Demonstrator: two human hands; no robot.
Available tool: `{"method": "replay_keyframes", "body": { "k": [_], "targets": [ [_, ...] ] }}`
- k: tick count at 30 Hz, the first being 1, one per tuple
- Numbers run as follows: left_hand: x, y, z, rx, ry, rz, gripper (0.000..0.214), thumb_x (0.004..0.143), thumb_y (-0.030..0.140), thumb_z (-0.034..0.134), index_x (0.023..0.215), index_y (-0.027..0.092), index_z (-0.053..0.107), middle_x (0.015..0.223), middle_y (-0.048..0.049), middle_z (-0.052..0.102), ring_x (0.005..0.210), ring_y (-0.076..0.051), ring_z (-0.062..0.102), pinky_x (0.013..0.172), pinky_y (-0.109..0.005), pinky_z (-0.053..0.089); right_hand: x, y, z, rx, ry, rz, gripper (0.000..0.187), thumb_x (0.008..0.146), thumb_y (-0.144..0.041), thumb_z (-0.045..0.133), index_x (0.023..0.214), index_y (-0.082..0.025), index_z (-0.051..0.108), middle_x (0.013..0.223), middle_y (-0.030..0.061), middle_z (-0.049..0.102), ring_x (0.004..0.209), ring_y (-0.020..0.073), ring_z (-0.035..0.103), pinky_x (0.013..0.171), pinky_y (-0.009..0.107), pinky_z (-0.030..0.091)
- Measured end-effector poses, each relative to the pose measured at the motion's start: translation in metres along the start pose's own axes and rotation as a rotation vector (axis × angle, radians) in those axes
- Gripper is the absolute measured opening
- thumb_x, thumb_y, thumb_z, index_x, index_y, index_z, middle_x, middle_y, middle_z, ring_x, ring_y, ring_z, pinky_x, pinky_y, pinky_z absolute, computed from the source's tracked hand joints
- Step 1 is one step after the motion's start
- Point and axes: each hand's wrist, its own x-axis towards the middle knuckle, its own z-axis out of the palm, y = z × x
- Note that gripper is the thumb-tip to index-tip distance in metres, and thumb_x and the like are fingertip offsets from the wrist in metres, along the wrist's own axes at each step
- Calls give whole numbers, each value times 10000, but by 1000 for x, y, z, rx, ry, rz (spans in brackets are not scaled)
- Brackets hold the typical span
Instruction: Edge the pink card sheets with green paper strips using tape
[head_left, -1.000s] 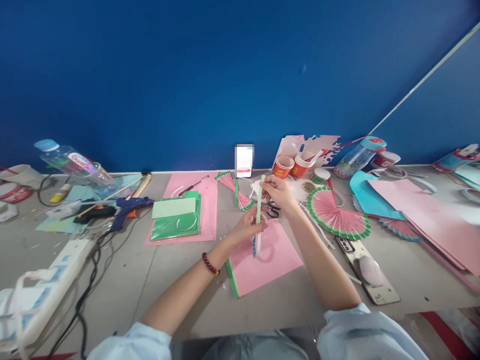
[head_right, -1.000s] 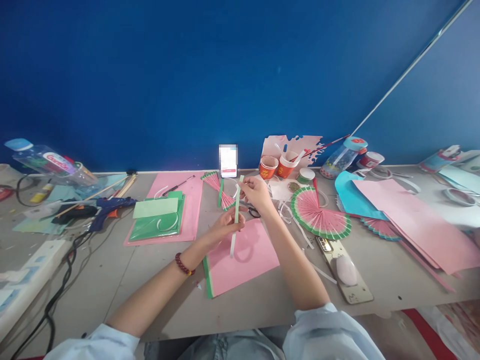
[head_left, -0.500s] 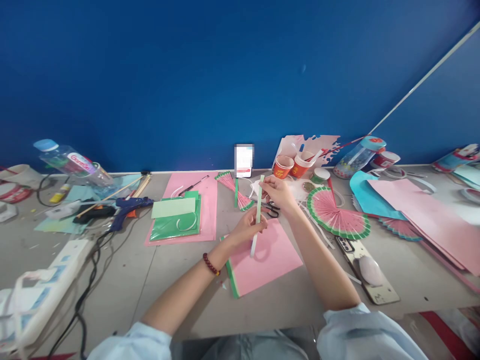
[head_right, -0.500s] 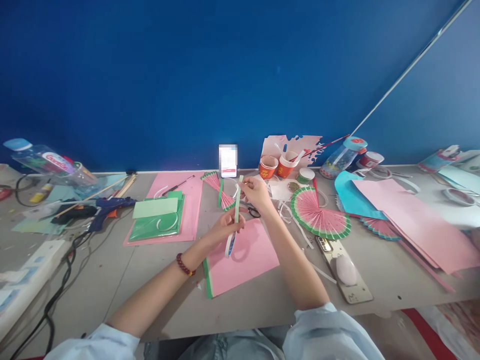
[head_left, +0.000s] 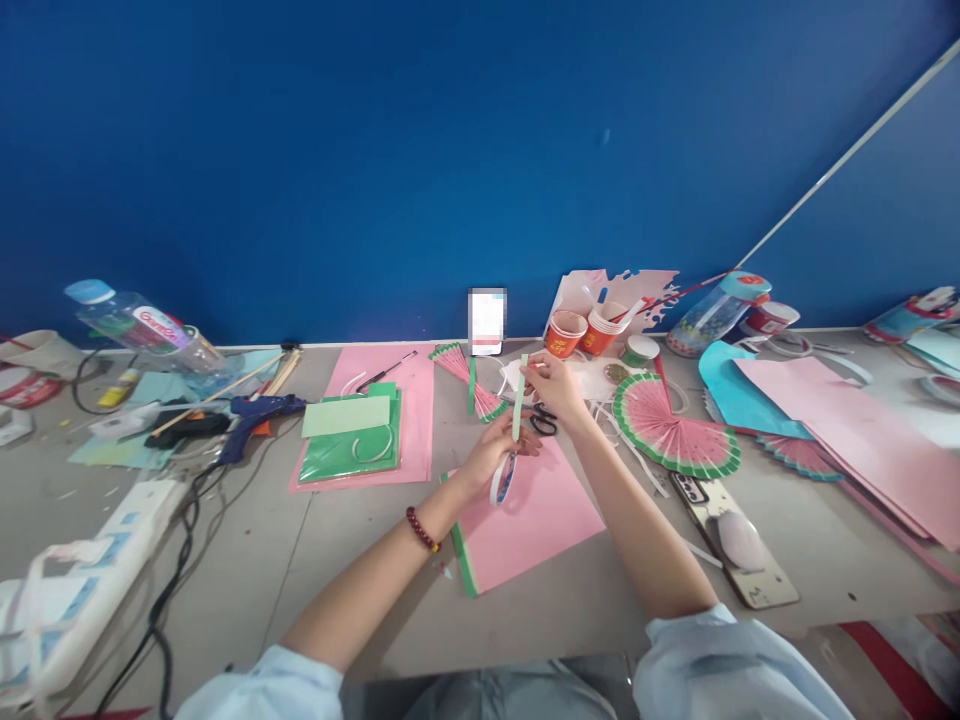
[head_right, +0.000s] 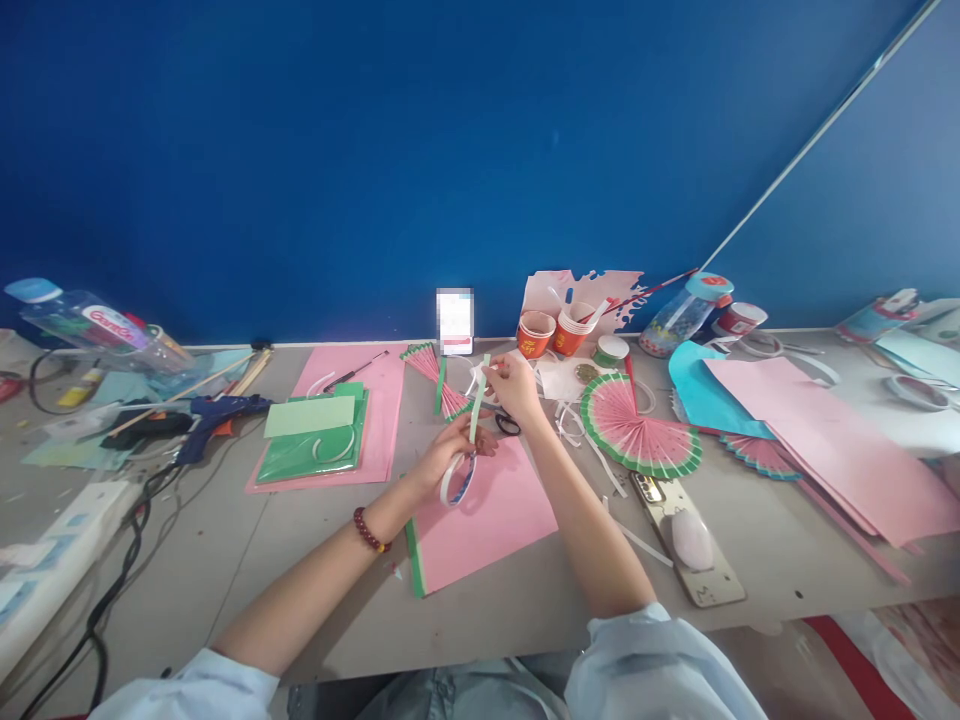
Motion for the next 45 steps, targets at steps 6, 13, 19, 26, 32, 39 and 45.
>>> {"method": "replay_keyframes", "body": {
  "k": [6, 13, 19, 26, 32, 39, 45],
  "targets": [
    [-4, 7, 3, 27, 95, -22, 512, 614, 120, 509, 1124, 156, 516, 773, -30, 633, 741, -160, 593, 756, -310, 429, -9, -11, -12, -462, 108, -300, 284, 774, -258, 518, 1045, -179, 550, 967, 87, 627, 688, 172, 584, 673, 327, 467],
    [-6, 10, 7, 15, 109, -5, 479, 629, 156, 531, 1108, 165, 525, 777, -23, 612, 693, -137, 555, 732, -299, 425, -50, -31, -30, -631, -346, -569, 403, 748, -76, 436, 1109, -210, 556, 1121, 81, 571, 948, 204, 572, 771, 321, 476],
    [-4, 6, 9, 27, 123, 14, 392, 594, 134, 537, 982, 182, 563, 818, -26, 612, 756, -151, 558, 708, -277, 435, -79, -10, -24, -639, -279, -666, 395, 801, -106, 447, 1170, -234, 506, 1161, 92, 542, 1092, 228, 527, 881, 379, 465],
    [-6, 8, 10, 118, 101, 18, 374, 643, 158, 527, 1010, 204, 582, 892, -26, 616, 808, -149, 564, 704, -258, 446, -84, 3, -22, -552, -154, -594, 204, 849, -213, 486, 1016, -245, 598, 1099, 77, 605, 987, 208, 587, 813, 331, 494],
    [-4, 4, 8, 136, 111, -8, 328, 634, 145, 542, 954, 192, 597, 870, -26, 601, 747, -135, 560, 677, -252, 449, -81, 10, -16, -523, -61, -604, 174, 863, -211, 470, 918, -239, 632, 1011, 70, 648, 957, 208, 586, 832, 339, 478],
    [-5, 4, 9, 147, 80, -7, 319, 664, 146, 535, 973, 195, 601, 866, -31, 605, 741, -133, 569, 668, -249, 441, -82, 16, -10, -436, 19, -534, 146, 862, -237, 473, 883, -230, 617, 926, 67, 657, 862, 203, 591, 709, 309, 488],
    [-5, 4, 9, 185, 87, 4, 306, 665, 171, 526, 962, 189, 596, 846, -26, 597, 688, -119, 565, 635, -238, 424, -83, 17, -8, -378, 63, -463, 161, 850, -279, 471, 866, -224, 622, 875, 68, 657, 795, 197, 599, 692, 309, 494]
  ]
}}
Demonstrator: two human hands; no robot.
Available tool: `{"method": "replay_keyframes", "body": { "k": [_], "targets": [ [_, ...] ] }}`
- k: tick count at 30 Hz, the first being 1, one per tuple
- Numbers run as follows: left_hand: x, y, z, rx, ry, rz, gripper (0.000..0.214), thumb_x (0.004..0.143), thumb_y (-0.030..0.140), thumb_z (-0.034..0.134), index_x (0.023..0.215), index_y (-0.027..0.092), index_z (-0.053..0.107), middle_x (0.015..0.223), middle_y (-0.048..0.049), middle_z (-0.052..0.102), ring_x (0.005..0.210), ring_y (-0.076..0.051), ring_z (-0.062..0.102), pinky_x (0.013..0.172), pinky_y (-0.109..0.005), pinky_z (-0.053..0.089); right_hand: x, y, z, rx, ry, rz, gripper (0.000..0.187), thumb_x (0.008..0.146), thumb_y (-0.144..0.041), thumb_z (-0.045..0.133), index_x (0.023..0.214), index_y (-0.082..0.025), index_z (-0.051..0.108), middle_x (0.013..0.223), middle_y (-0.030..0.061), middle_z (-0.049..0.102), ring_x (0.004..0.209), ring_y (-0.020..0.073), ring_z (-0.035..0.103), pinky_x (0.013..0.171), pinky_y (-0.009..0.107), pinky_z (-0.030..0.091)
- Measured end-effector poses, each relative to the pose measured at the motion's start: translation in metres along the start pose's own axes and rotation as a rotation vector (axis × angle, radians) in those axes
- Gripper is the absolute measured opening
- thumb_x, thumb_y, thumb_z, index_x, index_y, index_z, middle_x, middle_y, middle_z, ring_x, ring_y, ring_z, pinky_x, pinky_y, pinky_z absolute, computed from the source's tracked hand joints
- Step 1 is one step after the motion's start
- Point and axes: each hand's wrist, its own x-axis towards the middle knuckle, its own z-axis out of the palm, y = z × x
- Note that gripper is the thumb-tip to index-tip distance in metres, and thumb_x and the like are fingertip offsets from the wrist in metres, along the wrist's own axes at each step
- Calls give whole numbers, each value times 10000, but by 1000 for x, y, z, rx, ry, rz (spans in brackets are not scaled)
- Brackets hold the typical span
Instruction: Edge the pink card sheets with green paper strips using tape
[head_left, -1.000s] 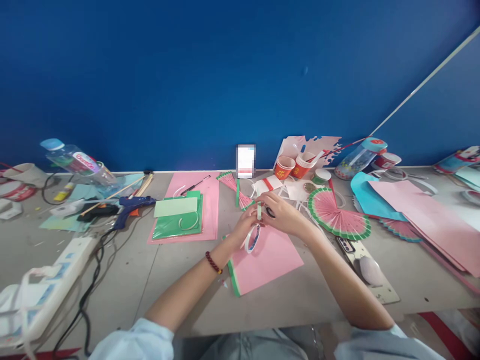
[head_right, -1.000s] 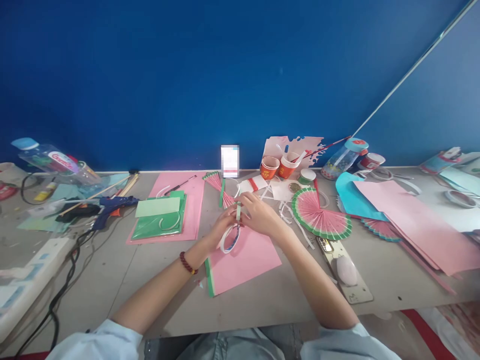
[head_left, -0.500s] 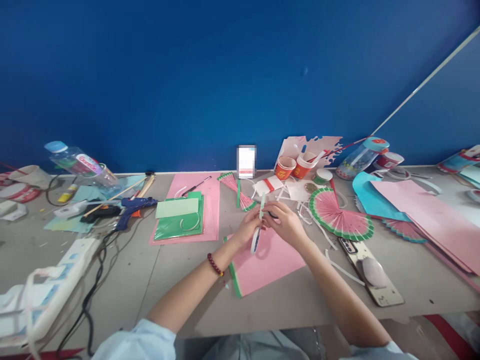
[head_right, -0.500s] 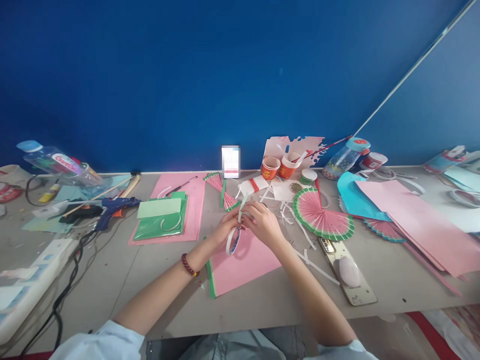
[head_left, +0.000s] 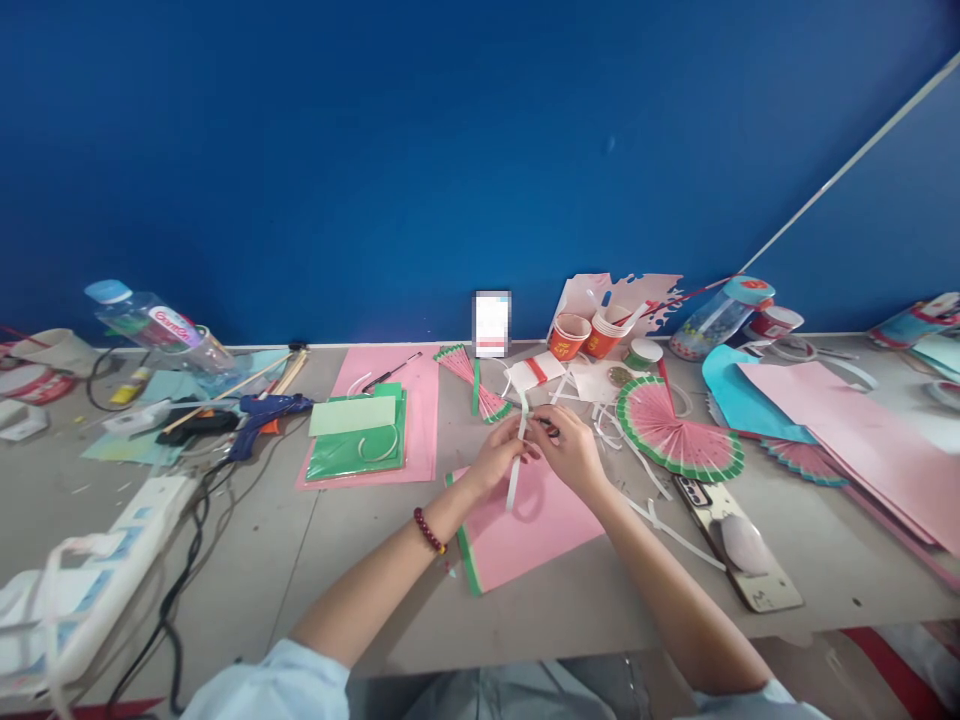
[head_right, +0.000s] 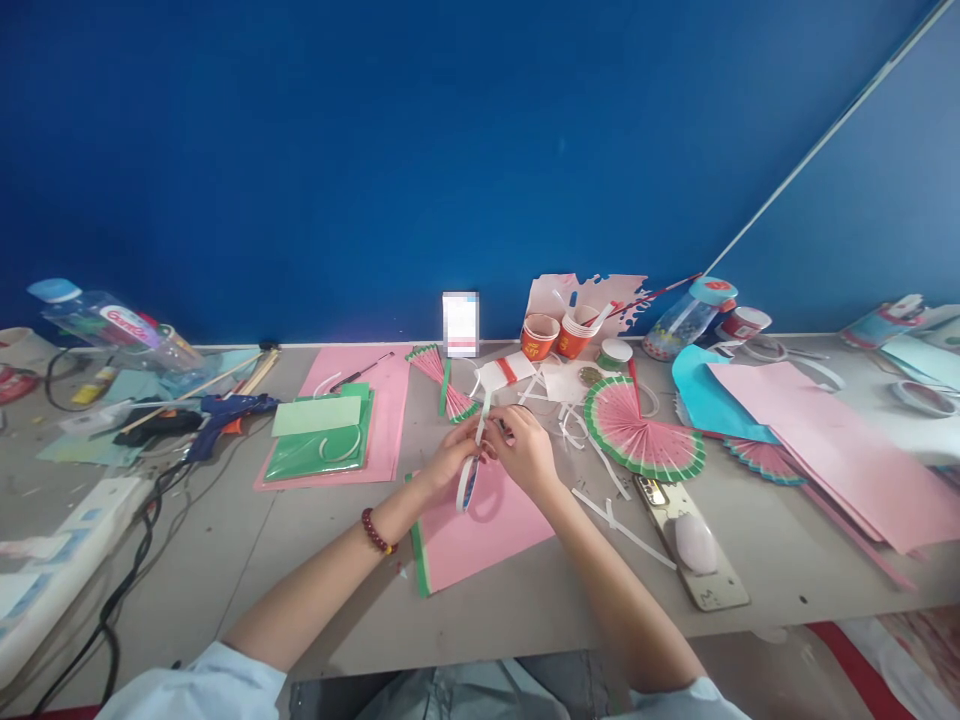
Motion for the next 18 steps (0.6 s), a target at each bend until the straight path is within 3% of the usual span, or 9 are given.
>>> {"method": "replay_keyframes", "body": {
  "k": [3, 8, 18],
  "targets": [
    [1, -1, 0, 23, -4, 9, 301, 691, 185, 516, 983, 183, 589, 824, -27, 602, 625, -108, 544, 588, -235, 402, 1, 0, 0, 36, 53, 102, 171, 840, -321, 474, 839, -219, 611, 811, 49, 645, 688, 171, 591, 650, 285, 493],
    [0, -1, 0, 147, -32, 16, 264, 828, 345, 469, 990, 162, 570, 703, -20, 592, 609, -116, 515, 556, -239, 361, 8, 1, -1, 157, 77, 205, 185, 824, -362, 497, 813, -203, 590, 759, 25, 639, 624, 142, 579, 626, 259, 485],
    [-1, -2, 0, 167, -69, -13, 314, 845, 417, 434, 936, 153, 577, 522, 14, 533, 495, -118, 445, 485, -243, 265, 22, 14, -2, 485, -16, 439, 223, 748, -403, 600, 778, -185, 569, 667, 4, 608, 596, 150, 625, 538, 235, 469]
  ]
}}
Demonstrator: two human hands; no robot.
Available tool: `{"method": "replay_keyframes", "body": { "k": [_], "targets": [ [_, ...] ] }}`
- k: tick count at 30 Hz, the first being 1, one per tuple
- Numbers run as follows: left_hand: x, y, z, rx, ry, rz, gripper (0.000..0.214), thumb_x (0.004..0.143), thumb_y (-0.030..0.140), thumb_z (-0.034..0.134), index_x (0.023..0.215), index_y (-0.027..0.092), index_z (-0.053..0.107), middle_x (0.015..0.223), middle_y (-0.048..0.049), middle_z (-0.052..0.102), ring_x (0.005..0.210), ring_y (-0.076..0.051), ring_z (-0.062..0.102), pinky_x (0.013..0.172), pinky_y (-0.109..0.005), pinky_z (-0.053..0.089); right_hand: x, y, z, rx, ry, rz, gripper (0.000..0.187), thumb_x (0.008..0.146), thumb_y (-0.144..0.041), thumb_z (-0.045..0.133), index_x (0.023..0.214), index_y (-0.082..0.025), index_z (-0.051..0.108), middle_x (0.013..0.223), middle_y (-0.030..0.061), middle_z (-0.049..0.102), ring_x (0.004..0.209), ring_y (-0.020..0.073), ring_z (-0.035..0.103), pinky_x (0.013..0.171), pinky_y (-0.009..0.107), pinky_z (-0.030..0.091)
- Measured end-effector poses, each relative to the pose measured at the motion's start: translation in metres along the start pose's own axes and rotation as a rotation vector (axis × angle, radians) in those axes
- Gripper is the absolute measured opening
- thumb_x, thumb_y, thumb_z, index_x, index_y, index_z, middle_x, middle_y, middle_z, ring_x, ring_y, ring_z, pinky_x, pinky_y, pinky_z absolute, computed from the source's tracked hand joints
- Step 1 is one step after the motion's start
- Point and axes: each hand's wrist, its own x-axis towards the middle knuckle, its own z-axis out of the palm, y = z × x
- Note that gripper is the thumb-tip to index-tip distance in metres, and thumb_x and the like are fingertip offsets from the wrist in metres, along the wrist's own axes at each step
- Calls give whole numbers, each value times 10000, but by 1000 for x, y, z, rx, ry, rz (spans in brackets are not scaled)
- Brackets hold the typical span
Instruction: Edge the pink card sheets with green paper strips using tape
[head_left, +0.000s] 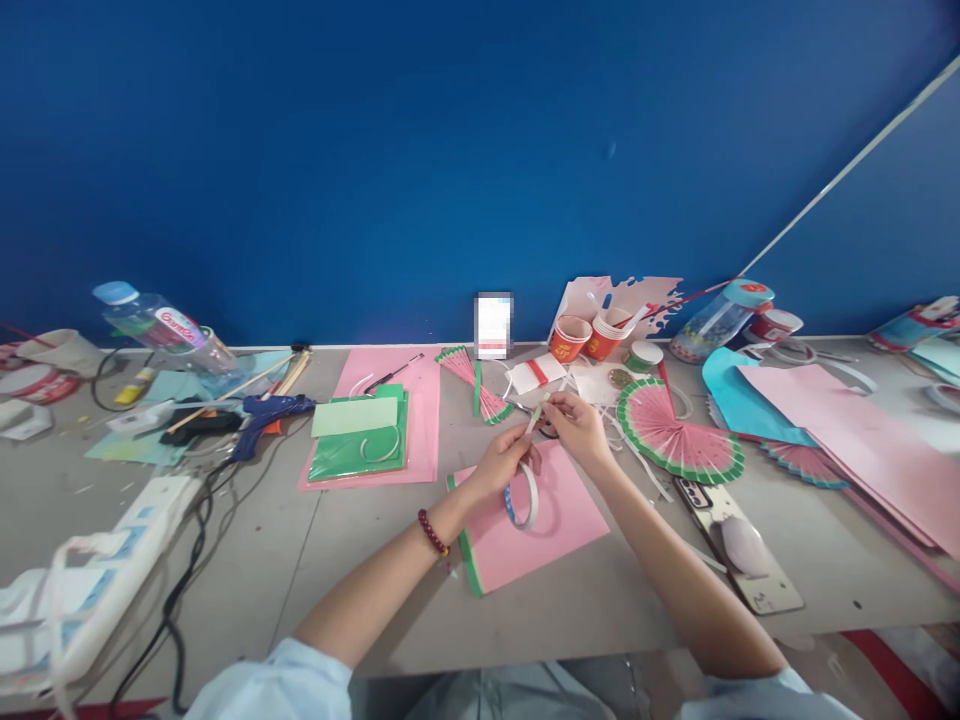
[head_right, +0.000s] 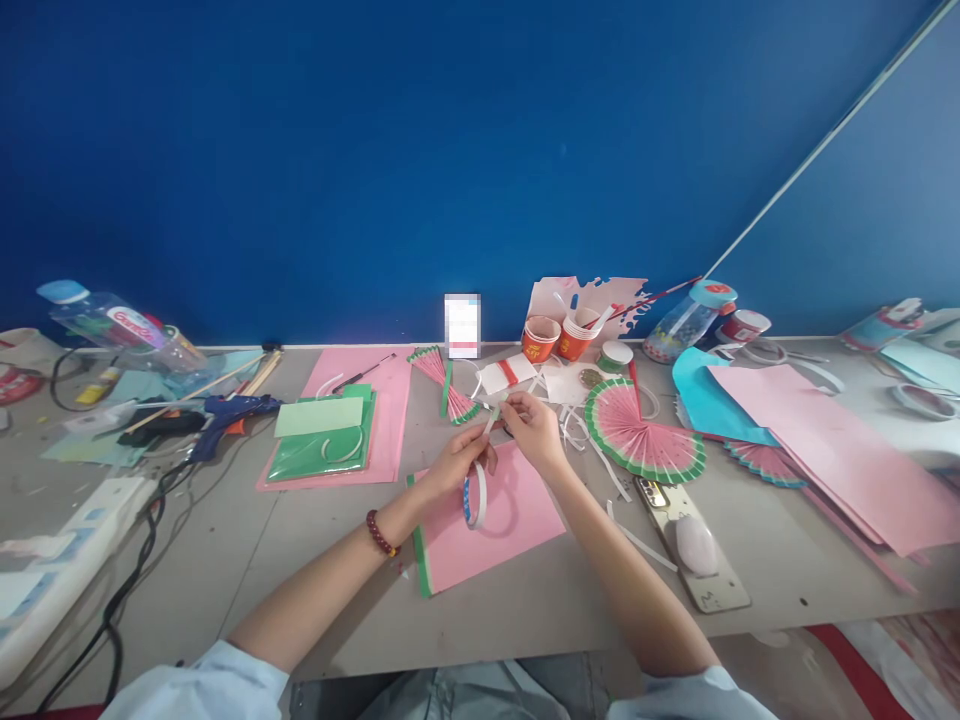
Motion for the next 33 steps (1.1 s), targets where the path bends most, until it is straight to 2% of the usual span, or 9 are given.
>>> {"method": "replay_keyframes", "body": {
  "k": [9, 15, 19, 26, 33],
  "targets": [
    [1, -3, -2, -15, -8, 56, 393, 866, 390, 416, 1088, 117, 591, 506, 14, 509, 493, -116, 431, 485, -232, 275, 18, -8, 2, 195, 27, 90, 284, 623, -425, 698, 699, -182, 573, 573, -19, 581, 561, 124, 564, 490, 212, 461],
    [-1, 0, 0, 5, 3, -2, 391, 853, 328, 414, 1115, 107, 602, 509, 10, 516, 492, -107, 418, 465, -223, 248, 34, -15, -4, 306, 126, 122, 259, 635, -390, 684, 697, -190, 530, 583, -34, 586, 541, 97, 569, 454, 176, 436],
    [-2, -2, -1, -18, 10, -14, 423, 853, 362, 421, 1155, 113, 582, 522, 9, 523, 497, -104, 427, 460, -219, 239, 39, -20, -10, 356, 122, 109, 256, 633, -368, 689, 691, -186, 518, 589, -34, 595, 535, 89, 574, 454, 166, 439],
    [1, -8, -2, -92, 41, -36, 485, 812, 334, 470, 1253, 133, 483, 592, 5, 584, 513, -102, 441, 461, -213, 264, 31, -13, -6, 318, 84, 95, 290, 632, -391, 714, 721, -180, 536, 609, -27, 601, 549, 109, 609, 459, 182, 463],
    [-4, -2, 2, -153, 92, -42, 499, 799, 315, 474, 1278, 174, 459, 622, 11, 587, 543, -101, 421, 466, -205, 256, -1, -3, 2, 174, 92, -104, 197, 764, -365, 623, 839, -187, 586, 769, 40, 682, 728, 183, 682, 651, 302, 565]
  ]
}}
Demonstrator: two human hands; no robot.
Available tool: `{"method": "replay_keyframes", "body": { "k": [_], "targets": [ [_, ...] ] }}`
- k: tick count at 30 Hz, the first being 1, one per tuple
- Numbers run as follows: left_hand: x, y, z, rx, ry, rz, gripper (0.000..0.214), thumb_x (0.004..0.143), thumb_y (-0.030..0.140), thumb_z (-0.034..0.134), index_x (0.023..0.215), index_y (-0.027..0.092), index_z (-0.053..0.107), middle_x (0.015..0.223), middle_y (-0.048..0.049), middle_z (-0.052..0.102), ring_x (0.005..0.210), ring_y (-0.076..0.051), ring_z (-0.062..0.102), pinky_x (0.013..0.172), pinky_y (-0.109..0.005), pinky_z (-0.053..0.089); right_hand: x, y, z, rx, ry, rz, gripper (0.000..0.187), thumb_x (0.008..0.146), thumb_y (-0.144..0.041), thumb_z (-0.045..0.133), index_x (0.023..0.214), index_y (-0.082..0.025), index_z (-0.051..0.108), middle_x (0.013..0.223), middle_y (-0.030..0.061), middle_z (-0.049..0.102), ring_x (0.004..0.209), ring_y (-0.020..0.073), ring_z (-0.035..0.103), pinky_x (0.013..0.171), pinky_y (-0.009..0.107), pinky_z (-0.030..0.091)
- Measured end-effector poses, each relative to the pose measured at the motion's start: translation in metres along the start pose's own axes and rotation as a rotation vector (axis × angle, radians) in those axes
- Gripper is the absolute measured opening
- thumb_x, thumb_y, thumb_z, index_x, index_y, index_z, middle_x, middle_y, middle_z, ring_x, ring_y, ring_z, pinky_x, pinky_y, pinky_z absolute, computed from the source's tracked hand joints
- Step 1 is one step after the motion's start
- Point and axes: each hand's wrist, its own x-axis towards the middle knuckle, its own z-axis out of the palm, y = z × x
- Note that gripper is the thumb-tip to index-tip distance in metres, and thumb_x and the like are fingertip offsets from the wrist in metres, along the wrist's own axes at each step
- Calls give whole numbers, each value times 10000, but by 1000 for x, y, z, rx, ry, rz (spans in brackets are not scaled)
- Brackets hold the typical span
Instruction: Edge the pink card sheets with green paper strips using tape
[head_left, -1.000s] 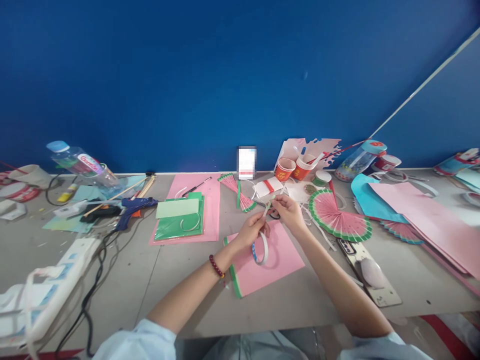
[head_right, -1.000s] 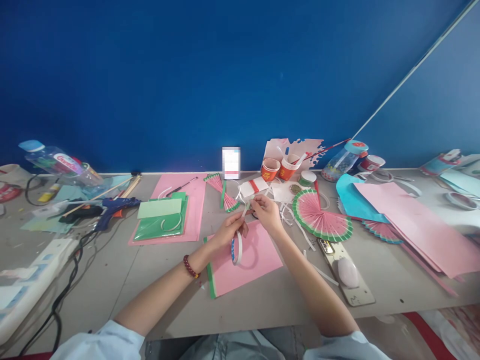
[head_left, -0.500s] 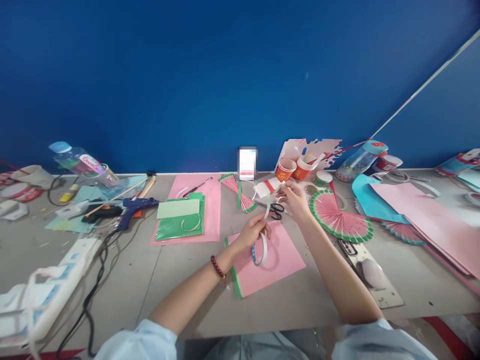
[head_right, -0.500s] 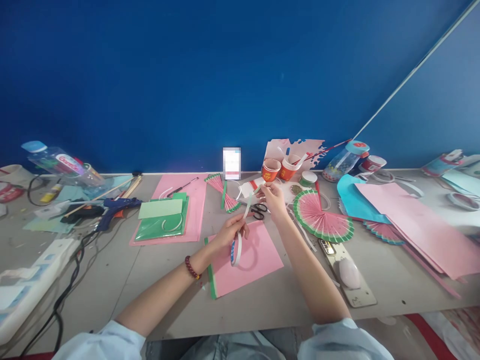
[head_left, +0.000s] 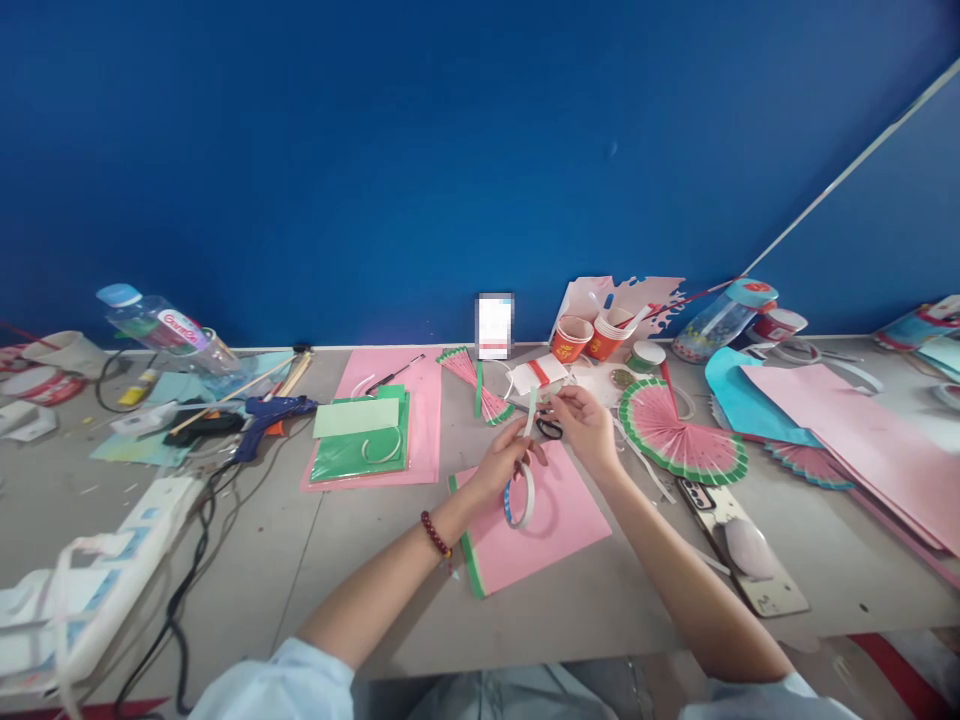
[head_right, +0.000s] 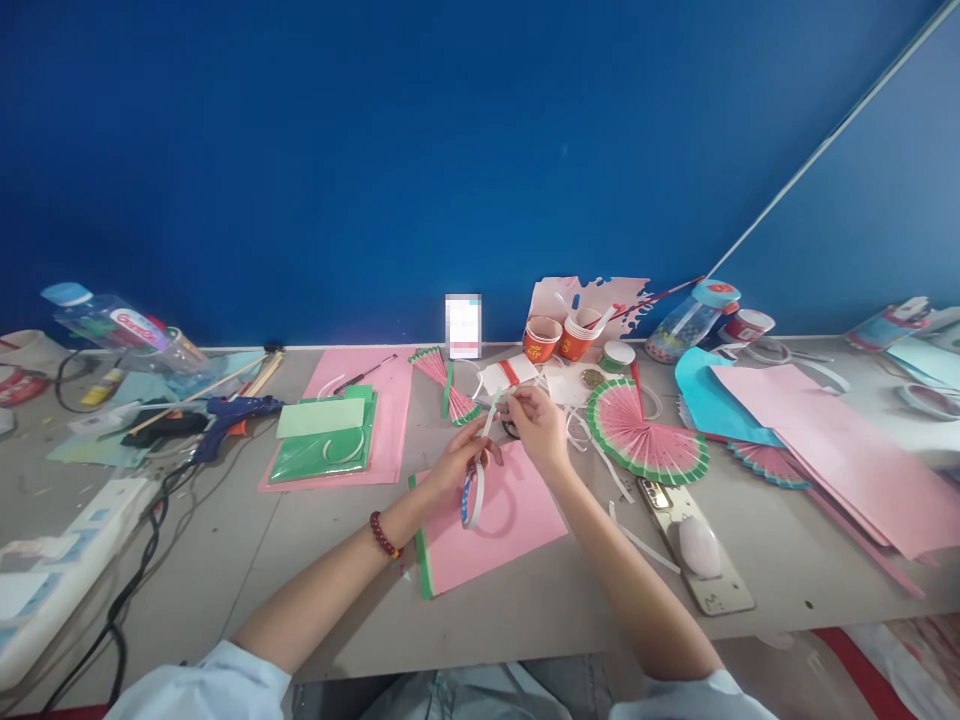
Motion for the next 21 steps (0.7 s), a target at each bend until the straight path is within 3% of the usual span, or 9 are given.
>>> {"method": "replay_keyframes", "body": {
  "k": [5, 9, 17, 21],
  "targets": [
    [-2, 1, 1, 4, 29, 6, 475, 784, 320, 495, 1234, 168, 500, 664, -7, 595, 576, -105, 458, 498, -211, 290, -20, 4, 2, -376, 30, -365, 97, 806, -252, 570, 832, -207, 653, 907, 64, 702, 835, 196, 672, 770, 339, 557],
    [1, 1, -1, -3, 14, 11, 481, 778, 303, 506, 1238, 161, 498, 628, 3, 570, 567, -106, 471, 501, -216, 299, -25, 8, 2, -544, 48, -633, 135, 822, -184, 537, 814, -232, 663, 946, 65, 701, 864, 188, 670, 772, 323, 565],
    [4, -4, -4, -29, 38, 1, 512, 754, 325, 549, 1239, 165, 516, 627, 10, 551, 559, -103, 472, 504, -222, 310, -29, 24, 0, -606, 52, -802, 195, 819, -109, 529, 891, -224, 669, 990, 63, 702, 893, 175, 671, 794, 302, 570],
    [4, -7, -5, -26, 23, 13, 547, 758, 343, 557, 1273, 168, 493, 648, 12, 538, 554, -96, 460, 493, -218, 309, -31, 25, 1, -573, 30, -739, 184, 815, -139, 540, 873, -238, 684, 991, 52, 706, 914, 194, 669, 829, 338, 565]
  ]
}}
